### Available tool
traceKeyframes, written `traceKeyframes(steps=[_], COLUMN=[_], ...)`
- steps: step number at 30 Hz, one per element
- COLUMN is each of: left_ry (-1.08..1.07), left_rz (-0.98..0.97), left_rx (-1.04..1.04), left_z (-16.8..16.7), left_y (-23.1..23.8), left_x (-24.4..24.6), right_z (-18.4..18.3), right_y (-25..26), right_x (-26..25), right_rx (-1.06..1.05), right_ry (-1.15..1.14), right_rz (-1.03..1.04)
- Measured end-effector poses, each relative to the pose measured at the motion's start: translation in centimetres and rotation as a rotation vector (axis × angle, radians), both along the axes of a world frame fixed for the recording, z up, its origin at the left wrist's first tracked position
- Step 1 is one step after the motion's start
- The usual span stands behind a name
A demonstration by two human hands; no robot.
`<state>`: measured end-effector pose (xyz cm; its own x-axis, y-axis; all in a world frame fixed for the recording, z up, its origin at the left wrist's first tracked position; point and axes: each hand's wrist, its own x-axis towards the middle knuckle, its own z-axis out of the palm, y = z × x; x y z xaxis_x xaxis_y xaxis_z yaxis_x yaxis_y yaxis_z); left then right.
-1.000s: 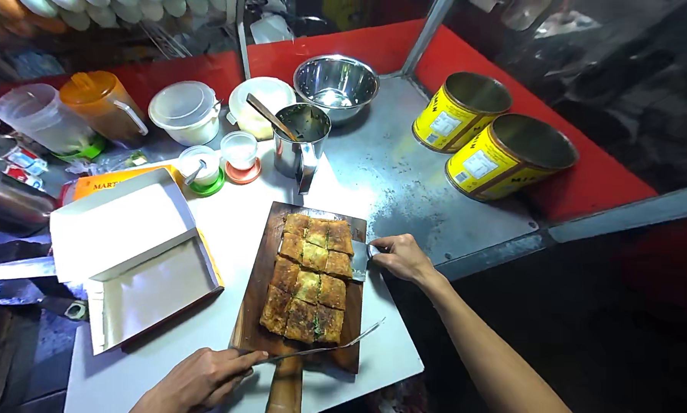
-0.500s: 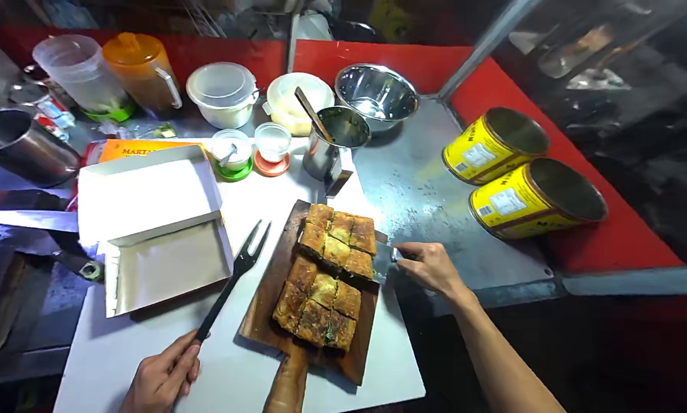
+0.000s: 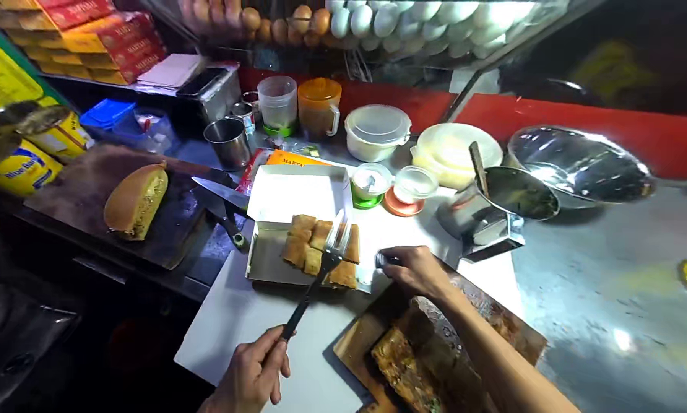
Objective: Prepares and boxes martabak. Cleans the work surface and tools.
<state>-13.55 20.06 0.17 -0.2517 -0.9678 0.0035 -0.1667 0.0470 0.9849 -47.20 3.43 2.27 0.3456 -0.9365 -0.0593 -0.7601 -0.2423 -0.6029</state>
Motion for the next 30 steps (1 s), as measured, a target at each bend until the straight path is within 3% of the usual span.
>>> traceKeyframes(steps=[4,7,11,15,18,20,23,25,27,30], left_ry=[-0.332,-0.411,-0.25,0.009,0.049,-0.018,-0.185,-0.272,-0.37,-0.476], left_rz=[-0.039,0.003,0.11,0.149,-0.098,-0.4,-0.88,-1.086,-1.253,-1.432], left_rx=[0.233,0.388,0.489,0.47,0.362,0.07,-0.567,-0.798,-0.833,-0.682], left_z=[1.2,0.8,-0.2,-1.1,-2.3,-3.5,-5.0,-5.0,-4.2,-2.6], left_y=[0.1,-0.4,-0.5,0.1,-0.6,-2.1,-6.5,-9.4,-11.9,-14.2], left_x=[-1.1,-0.9,0.3,0.4,-0.9,-2.3,-4.4,-5.9,-7.2,-9.1], right_z=[-1.0,-0.1,2.6,3.3,1.5,0.6,-0.4,-1.0,-1.8,-2.5], right_y=[-4.3,-5.0,-1.5,9.2,20.3,25.7,28.3,27.4,25.8,23.9], right_x=[4.1,4.2,-1.4,-11.2,-16.4,-17.2,-15.1,-13.3,-12.2,-11.8], right_rx=[0.114,0.198,0.216,0.113,-0.046,-0.101,-0.142,-0.205,-0.319,-0.477], right_ry=[0.134,0.251,0.282,0.137,0.121,0.182,0.254,0.308,0.368,0.425], right_rz=[0.131,0.149,-0.009,-0.386,-0.722,-0.875,-0.969,-0.979,-0.938,-0.794])
